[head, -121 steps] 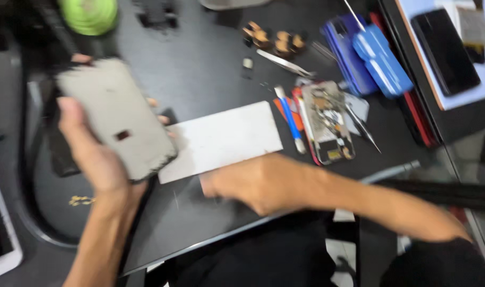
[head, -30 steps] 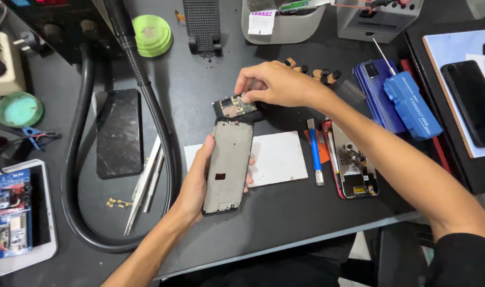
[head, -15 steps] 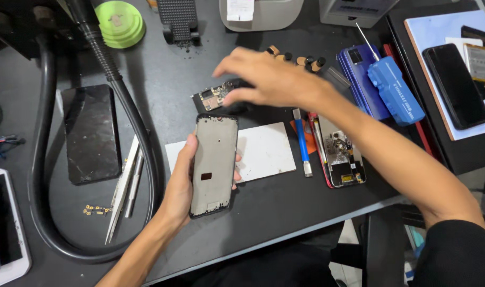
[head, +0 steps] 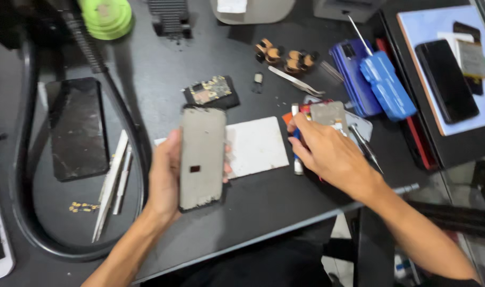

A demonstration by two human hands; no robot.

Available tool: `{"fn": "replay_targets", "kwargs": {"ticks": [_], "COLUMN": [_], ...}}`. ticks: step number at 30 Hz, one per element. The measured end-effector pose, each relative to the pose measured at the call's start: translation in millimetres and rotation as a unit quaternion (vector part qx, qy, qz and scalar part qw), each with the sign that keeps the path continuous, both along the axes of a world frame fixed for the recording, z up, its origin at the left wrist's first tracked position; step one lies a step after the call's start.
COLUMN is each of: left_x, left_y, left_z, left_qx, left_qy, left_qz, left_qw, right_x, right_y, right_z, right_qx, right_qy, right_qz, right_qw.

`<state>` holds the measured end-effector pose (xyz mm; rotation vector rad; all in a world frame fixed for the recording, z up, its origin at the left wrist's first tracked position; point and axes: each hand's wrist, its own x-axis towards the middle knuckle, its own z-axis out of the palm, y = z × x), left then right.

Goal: The person uses a precision screwdriver to remove screws from a disassembled smartphone, then wipes the work surface with a cloth. They handle a phone back cover and apply adhesive from a tube to the frame while organizing components on the table.

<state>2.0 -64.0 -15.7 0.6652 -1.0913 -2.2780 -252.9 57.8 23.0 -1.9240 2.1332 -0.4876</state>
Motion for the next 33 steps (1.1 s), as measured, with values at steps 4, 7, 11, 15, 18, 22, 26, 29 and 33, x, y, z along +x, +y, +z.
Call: {"fn": "replay_targets", "kwargs": {"ticks": [4, 7, 11, 15, 18, 22, 26, 29, 33], "left_x": [4, 5, 1, 0, -3, -19, -27, -28, -31], "left_y": [-4, -5, -3, 5, 16, 17, 14, 11, 8], "left_z": [5, 8, 11, 24, 33, 30, 19, 11, 4], "left_qx": [-0.002, -0.004, -0.064, -0.240, -0.454, -0.739, -0.784, -0.786, -0.795], "left_qy": [-0.005, -0.023, -0.077, -0.173, -0.233, -0.271, -0.293, -0.299, -0.291], "left_qz": [0.024, 0.028, 0.009, -0.043, -0.052, 0.003, -0.019, -0.035, -0.023], "left_qw": [1.000, 0.999, 0.995, 0.954, 0.858, 0.617, 0.547, 0.540, 0.532], "right_x": [5, 1, -16, -31, -36, -38, -43, -50, -67], "right_y": [12, 21, 38, 54, 61, 59, 42, 19, -28], "right_z": [-5, -2, 5, 7, 6, 6, 13, 24, 45], "right_qx": [-0.020, -0.003, -0.021, -0.042, -0.051, -0.049, -0.073, -0.103, -0.135], "right_qy": [-0.014, -0.033, -0.047, -0.059, -0.060, -0.054, -0.054, -0.058, -0.034], "right_qz": [-0.053, -0.102, -0.169, -0.204, -0.222, -0.205, -0.134, -0.063, -0.023], "right_qw": [0.998, 0.994, 0.984, 0.976, 0.972, 0.976, 0.987, 0.991, 0.990]}}
